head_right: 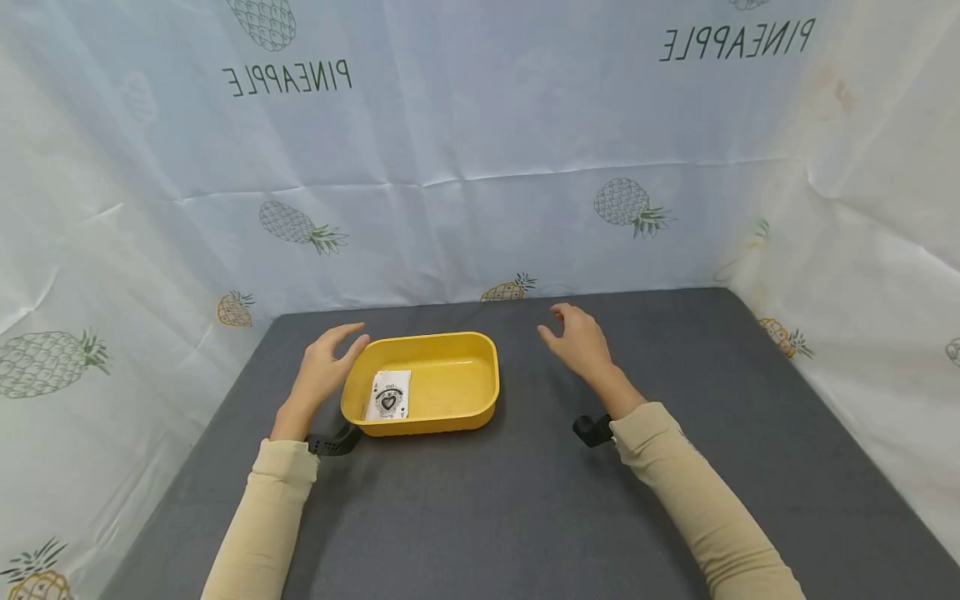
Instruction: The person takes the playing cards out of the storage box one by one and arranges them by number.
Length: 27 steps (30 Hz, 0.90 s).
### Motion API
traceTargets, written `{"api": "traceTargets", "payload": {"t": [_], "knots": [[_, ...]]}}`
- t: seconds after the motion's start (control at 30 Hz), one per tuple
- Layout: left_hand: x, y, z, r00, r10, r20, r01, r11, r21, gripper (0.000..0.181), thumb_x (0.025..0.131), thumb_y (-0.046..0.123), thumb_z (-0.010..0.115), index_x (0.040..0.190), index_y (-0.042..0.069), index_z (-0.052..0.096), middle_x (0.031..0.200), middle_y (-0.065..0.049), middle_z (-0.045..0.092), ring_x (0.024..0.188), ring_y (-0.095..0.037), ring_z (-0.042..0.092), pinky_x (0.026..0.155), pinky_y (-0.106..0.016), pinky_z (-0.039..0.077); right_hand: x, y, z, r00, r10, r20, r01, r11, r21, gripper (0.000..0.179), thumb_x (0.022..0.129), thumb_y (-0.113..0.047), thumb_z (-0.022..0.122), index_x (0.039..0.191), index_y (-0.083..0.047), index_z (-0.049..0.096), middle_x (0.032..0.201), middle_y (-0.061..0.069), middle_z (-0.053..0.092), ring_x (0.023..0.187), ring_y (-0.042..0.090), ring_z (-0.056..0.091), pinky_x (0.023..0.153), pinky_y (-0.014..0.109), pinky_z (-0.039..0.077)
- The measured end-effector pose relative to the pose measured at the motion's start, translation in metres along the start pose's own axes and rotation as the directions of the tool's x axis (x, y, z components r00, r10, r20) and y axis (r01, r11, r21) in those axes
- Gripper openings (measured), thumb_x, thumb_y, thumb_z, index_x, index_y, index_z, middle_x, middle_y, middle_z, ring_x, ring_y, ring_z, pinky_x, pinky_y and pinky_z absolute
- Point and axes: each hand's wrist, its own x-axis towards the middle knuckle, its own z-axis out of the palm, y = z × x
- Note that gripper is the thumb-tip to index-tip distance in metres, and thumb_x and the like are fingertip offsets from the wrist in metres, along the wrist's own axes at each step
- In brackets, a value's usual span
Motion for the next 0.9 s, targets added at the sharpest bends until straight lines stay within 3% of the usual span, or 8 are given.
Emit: {"api": "traceTargets", "payload": {"t": [0.23, 0.43, 0.6, 0.67, 0.73, 0.83, 0.9], "knots": [[-0.007, -0.027, 0.004, 0.998, -0.052, 0.039, 0.057, 0.989, -0.139, 0.046, 0.099, 0.035, 0.051, 0.139, 0.012, 0.051, 0.148, -0.016, 0.045, 0.139, -0.035, 0.039, 0.114, -0.055, 0.031, -0.007, -0.012, 0.016, 0.999, -0.028, 0.043, 0.02, 0.985, 0.174, 0.042, 0.094, -0.021, 0.061, 0.127, 0.004, 0.055, 0.116, 0.026, 0.065, 0.104, 0.039, 0.064, 0.087, 0.05, 0.053], [-0.01, -0.049, 0.011, 0.989, -0.118, 0.094, 0.14, 0.95, -0.278, 0.047, 0.1, 0.033, 0.05, 0.14, 0.009, 0.049, 0.147, -0.018, 0.046, 0.136, -0.035, 0.043, 0.112, -0.051, 0.037, -0.011, -0.023, 0.028, 0.988, -0.002, 0.152, -0.048, 0.945, 0.325, 0.04, 0.095, -0.021, 0.06, 0.126, 0.005, 0.056, 0.119, 0.027, 0.065, 0.102, 0.039, 0.066, 0.082, 0.043, 0.057], [-0.011, -0.066, 0.019, 0.985, -0.116, 0.13, 0.156, 0.92, -0.359, 0.048, 0.1, 0.03, 0.05, 0.142, 0.007, 0.046, 0.147, -0.019, 0.047, 0.134, -0.034, 0.046, 0.112, -0.051, 0.037, -0.012, -0.035, 0.036, 0.978, 0.01, 0.21, -0.101, 0.9, 0.424, 0.039, 0.094, -0.017, 0.059, 0.124, 0.007, 0.056, 0.119, 0.029, 0.063, 0.101, 0.042, 0.065, 0.083, 0.047, 0.056], [-0.012, -0.072, 0.023, 0.983, -0.116, 0.14, 0.162, 0.909, -0.384, 0.048, 0.1, 0.029, 0.05, 0.143, 0.008, 0.046, 0.146, -0.018, 0.048, 0.129, -0.026, 0.051, 0.111, -0.045, 0.04, -0.012, -0.04, 0.039, 0.974, 0.018, 0.225, -0.118, 0.89, 0.44, 0.038, 0.095, -0.017, 0.059, 0.124, 0.007, 0.057, 0.118, 0.029, 0.063, 0.1, 0.041, 0.066, 0.083, 0.047, 0.056], [-0.012, -0.077, 0.027, 0.981, -0.117, 0.152, 0.169, 0.902, -0.398, 0.048, 0.1, 0.029, 0.051, 0.143, 0.008, 0.046, 0.147, -0.017, 0.048, 0.122, -0.009, 0.054, 0.108, -0.031, 0.043, -0.012, -0.045, 0.042, 0.971, 0.023, 0.239, -0.134, 0.879, 0.458, 0.037, 0.095, -0.016, 0.058, 0.124, 0.008, 0.056, 0.117, 0.029, 0.064, 0.099, 0.039, 0.066, 0.084, 0.047, 0.056], [-0.011, -0.083, 0.032, 0.98, -0.121, 0.156, 0.177, 0.887, -0.426, 0.048, 0.099, 0.028, 0.053, 0.143, 0.009, 0.047, 0.147, -0.017, 0.048, 0.108, 0.014, 0.05, 0.095, -0.011, 0.043, -0.01, -0.051, 0.047, 0.965, 0.036, 0.26, -0.164, 0.857, 0.489, 0.037, 0.096, -0.015, 0.058, 0.124, 0.009, 0.056, 0.116, 0.029, 0.064, 0.099, 0.038, 0.067, 0.084, 0.046, 0.057], [-0.011, -0.085, 0.034, 0.981, -0.118, 0.151, 0.174, 0.876, -0.45, 0.049, 0.098, 0.028, 0.055, 0.142, 0.008, 0.048, 0.146, -0.018, 0.049, 0.101, 0.02, 0.048, 0.088, -0.003, 0.039, -0.009, -0.056, 0.05, 0.961, 0.042, 0.274, -0.181, 0.843, 0.506, 0.037, 0.096, -0.015, 0.057, 0.124, 0.009, 0.056, 0.116, 0.03, 0.064, 0.1, 0.037, 0.068, 0.084, 0.045, 0.057]]}}
